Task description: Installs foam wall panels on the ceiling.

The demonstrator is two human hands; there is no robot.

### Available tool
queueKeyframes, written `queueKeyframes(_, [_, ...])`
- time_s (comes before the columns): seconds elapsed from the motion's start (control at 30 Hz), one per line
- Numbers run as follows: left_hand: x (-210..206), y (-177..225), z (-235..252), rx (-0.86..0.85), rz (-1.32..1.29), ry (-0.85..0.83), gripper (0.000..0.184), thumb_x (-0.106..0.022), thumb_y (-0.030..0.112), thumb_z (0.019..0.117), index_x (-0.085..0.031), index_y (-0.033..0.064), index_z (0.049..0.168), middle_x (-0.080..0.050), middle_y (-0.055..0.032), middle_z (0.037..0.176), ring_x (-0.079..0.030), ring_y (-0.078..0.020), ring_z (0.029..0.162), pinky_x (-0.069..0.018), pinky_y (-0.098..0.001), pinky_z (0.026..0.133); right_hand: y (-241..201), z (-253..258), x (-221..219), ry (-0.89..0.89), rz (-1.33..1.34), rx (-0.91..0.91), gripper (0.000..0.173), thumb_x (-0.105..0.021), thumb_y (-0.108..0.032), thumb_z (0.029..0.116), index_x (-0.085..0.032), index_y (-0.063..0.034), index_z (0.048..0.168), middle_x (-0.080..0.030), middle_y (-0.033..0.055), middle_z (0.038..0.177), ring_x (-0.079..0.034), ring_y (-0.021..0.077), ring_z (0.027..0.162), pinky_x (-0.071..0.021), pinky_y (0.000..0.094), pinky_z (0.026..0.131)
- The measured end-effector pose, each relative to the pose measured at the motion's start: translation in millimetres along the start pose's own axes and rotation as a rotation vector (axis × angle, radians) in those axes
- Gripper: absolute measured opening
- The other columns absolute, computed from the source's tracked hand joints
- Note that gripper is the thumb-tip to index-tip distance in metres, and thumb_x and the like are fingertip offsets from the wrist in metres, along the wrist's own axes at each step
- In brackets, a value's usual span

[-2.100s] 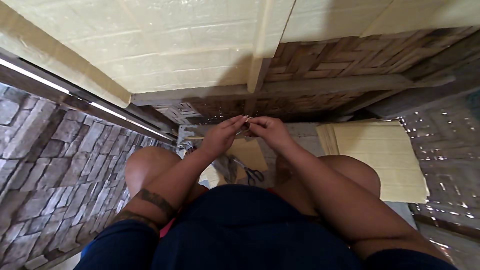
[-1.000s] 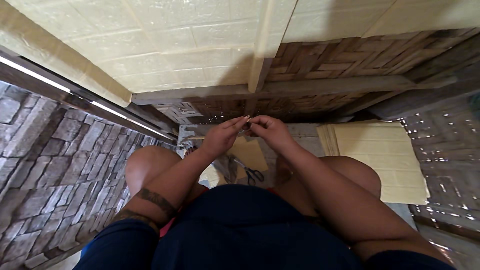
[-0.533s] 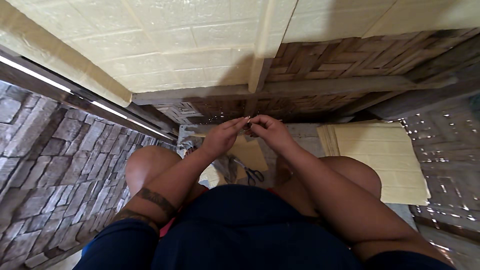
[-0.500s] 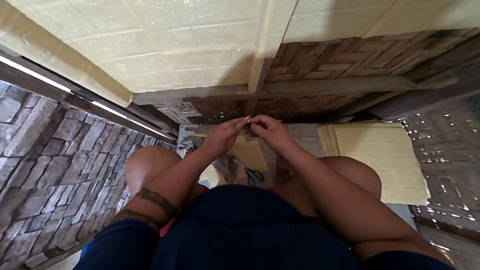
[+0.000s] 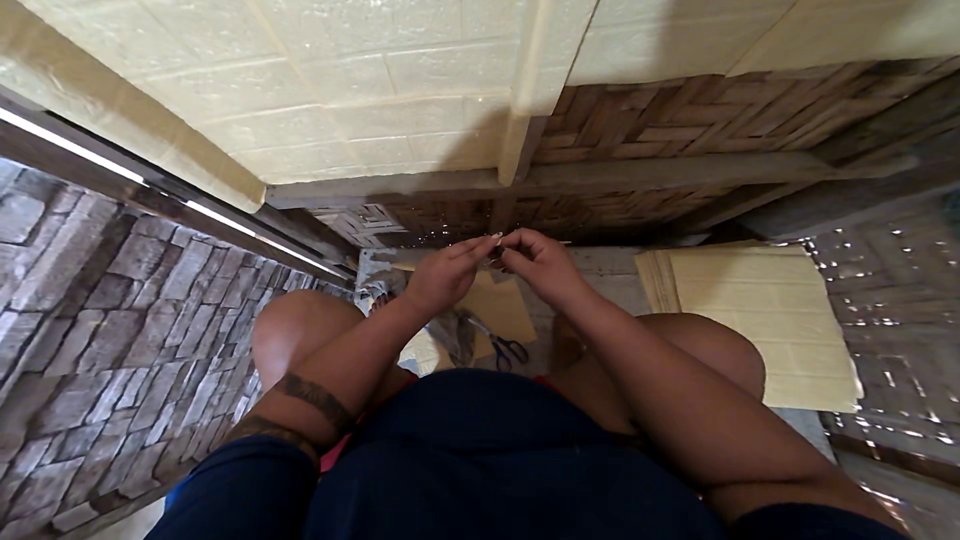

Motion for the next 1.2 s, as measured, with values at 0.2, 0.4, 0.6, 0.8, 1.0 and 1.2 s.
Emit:
queueKeyframes(0.2, [0, 0, 0, -0.02, 0.015, 0.001, 0.039, -0.052, -0.002, 0.0976, -0.065, 0.0022, 0.135, -0.068, -0.0167, 0.131, -0.07, -0.0277, 0.114, -0.058, -0.0419, 0.095, -3, -1, 0, 0.001, 0.0, 0.022, 0.014, -0.06, -0.009, 0.1, -0.067, -0.0027, 0.11, -0.07, 0.0054, 0.097, -0.069, 0.0085, 0.085, -0.0591, 0.0279, 0.08])
queueKeyframes(0.4, [1, 0, 0, -0.021, -0.001, 0.01, 0.039, -0.053, -0.002, 0.0972, -0.065, 0.0012, 0.134, -0.069, -0.0176, 0.13, -0.071, -0.0278, 0.112, -0.0588, -0.0419, 0.093, -5, -1, 0, 0.008, -0.002, 0.032, 0.013, -0.058, -0.008, 0.1013, -0.066, -0.0015, 0.109, -0.07, 0.0064, 0.098, -0.07, 0.0095, 0.086, -0.0598, 0.0283, 0.081])
queueKeyframes(0.6, [2, 3, 3, -0.016, 0.043, -0.006, 0.039, -0.054, -0.001, 0.0963, -0.065, 0.0015, 0.133, -0.069, -0.0166, 0.129, -0.072, -0.0286, 0.108, -0.0605, -0.0438, 0.088, -8, 0, 1, 0.01, -0.05, 0.046, 0.015, -0.059, -0.01, 0.1011, -0.067, -0.0029, 0.111, -0.07, 0.0072, 0.101, -0.069, 0.011, 0.087, -0.0588, 0.0307, 0.081])
queueKeyframes(0.8, [-5, -8, -1, 0.041, 0.052, -0.039, 0.038, -0.053, 0.005, 0.1011, -0.065, 0.0077, 0.137, -0.068, -0.0129, 0.133, -0.071, -0.0282, 0.114, -0.0592, -0.0458, 0.093, 1, 2, -2, -0.027, -0.003, -0.007, 0.025, -0.06, -0.014, 0.1007, -0.065, 0.0008, 0.12, -0.069, 0.0103, 0.109, -0.069, 0.0128, 0.097, -0.0586, 0.0307, 0.088])
queueKeyframes(1.0, [9, 4, 1, -0.007, 0.074, 0.066, 0.036, -0.059, 0.002, 0.098, -0.068, 0.0083, 0.132, -0.071, -0.011, 0.128, -0.072, -0.0253, 0.111, -0.0604, -0.0432, 0.092, -10, -1, -1, 0.032, 0.013, 0.025, 0.022, -0.057, -0.008, 0.1001, -0.066, 0.0041, 0.116, -0.071, 0.0123, 0.106, -0.071, 0.0159, 0.093, -0.0605, 0.0332, 0.086])
queueKeyframes(1.2, [11, 4, 2, 0.057, -0.014, -0.033, 0.041, -0.054, 0.002, 0.1006, -0.062, 0.0085, 0.141, -0.066, -0.0128, 0.136, -0.067, -0.0284, 0.121, -0.0547, -0.0487, 0.101, -14, -5, -3, 0.061, 0.023, 0.075, 0.022, -0.059, -0.004, 0.0982, -0.066, 0.0073, 0.116, -0.071, 0.0155, 0.106, -0.071, 0.0186, 0.094, -0.0607, 0.0369, 0.087])
Point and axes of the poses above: each hand's wrist, its own z-axis towards the middle knuckle, its own x-axis out of the back of the hand, y = z × x, the point moved 10 cm from there along z, towards the middle knuckle
